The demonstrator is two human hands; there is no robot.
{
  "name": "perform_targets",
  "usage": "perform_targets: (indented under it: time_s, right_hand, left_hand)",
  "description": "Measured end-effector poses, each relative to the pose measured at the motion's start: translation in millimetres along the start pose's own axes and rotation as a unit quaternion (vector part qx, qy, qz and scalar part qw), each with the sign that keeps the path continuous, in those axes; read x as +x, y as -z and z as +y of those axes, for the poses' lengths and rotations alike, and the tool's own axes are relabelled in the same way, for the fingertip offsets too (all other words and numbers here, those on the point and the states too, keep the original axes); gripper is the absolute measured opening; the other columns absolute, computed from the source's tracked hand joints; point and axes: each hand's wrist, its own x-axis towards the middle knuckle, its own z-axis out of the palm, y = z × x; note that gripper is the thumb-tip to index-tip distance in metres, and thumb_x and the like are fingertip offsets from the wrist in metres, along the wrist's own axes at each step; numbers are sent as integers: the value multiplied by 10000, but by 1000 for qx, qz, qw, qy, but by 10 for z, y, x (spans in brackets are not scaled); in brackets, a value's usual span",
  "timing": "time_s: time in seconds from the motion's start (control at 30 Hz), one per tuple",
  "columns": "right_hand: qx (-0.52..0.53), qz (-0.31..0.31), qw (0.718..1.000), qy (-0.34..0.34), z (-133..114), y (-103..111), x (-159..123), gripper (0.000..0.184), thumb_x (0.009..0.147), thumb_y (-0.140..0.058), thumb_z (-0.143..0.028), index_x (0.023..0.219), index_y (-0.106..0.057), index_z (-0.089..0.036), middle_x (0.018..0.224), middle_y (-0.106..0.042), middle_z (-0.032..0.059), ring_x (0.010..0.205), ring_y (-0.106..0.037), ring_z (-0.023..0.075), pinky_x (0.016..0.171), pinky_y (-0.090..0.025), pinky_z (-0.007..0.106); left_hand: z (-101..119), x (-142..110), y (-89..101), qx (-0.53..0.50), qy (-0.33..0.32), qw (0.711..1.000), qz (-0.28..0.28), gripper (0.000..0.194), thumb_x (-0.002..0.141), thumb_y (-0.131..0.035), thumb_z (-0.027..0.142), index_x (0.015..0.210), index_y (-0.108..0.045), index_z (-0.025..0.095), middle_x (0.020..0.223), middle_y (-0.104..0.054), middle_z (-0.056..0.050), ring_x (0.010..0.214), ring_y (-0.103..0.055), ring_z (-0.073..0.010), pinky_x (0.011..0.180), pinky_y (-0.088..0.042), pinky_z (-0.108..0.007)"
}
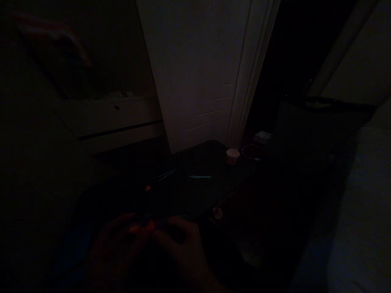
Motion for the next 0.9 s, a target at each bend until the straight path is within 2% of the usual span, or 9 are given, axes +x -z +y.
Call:
perform_targets:
  time_s: [0.1, 0.2, 0.37, 0.5, 0.57, 0.77, 0.9]
  right_hand:
    - [-3, -16, 1000, 7, -21, 15, 5, 358, 747, -942, -554, 891, -887, -231, 926, -850, 42, 931, -769, 275, 887, -575, 333]
    - [-11, -7, 1000, 10, -1, 30, 8, 347, 753, -945, -536, 913, -893, -233, 951, -855, 45, 948, -772, 276, 910, -576, 332]
    - [11, 2, 1000, 0, 53, 18, 17, 371, 715, -961, -580, 862, -896, -245, 891, -853, 36, 903, -781, 272, 851, -597, 318]
    - [29, 14, 999, -4, 99, 13, 33, 450, 644, -980, -636, 867, -905, -253, 921, -866, 52, 950, -793, 304, 901, -608, 356]
    - [36, 5, 999, -4, 107, 23, 34, 442, 651, -980, -631, 883, -908, -260, 943, -870, 56, 972, -796, 313, 921, -609, 372]
    - [74, -88, 993, 8, 76, 74, 13, 355, 806, -929, -512, 1067, -898, -273, 1098, -866, 68, 1094, -794, 318, 1030, -583, 408]
    - [61, -65, 996, 2, 121, 92, 29, 422, 749, -950, -554, 1027, -900, -240, 1060, -870, 96, 1024, -803, 326, 964, -609, 427]
  left_hand:
    - [-13, 8, 17, 36, -9, 999, 2, 625, 600, -952, 433, 1137, -694, 248, 983, -852, -42, 885, -841, -267, 687, -667, -252]
    - [-26, -3, 33, 53, -37, 998, -3, 548, 661, -916, 438, 1138, -711, 262, 1031, -841, -28, 925, -835, -254, 721, -670, -253]
    - [-51, -17, 30, 54, -58, 997, -24, 482, 695, -907, 404, 1113, -712, 264, 1003, -836, -35, 956, -838, -288, 789, -700, -331]
    - [-83, -3, 35, 66, -94, 993, -14, 416, 757, -872, 406, 1130, -735, 283, 1052, -832, -52, 1009, -831, -303, 779, -700, -338]
    - [-93, 2, 41, 74, -92, 993, -19, 433, 748, -879, 422, 1132, -736, 282, 1088, -829, -56, 1033, -825, -300, 788, -698, -328]
    - [-117, 15, 50, 58, -71, 996, -11, 463, 770, -853, 453, 1170, -702, 275, 1109, -828, -56, 1016, -825, -278, 818, -688, -334]
    - [-82, 29, 73, 67, -72, 995, -2, 502, 725, -890, 468, 1147, -708, 267, 1106, -833, -46, 1056, -817, -284, 827, -678, -312]
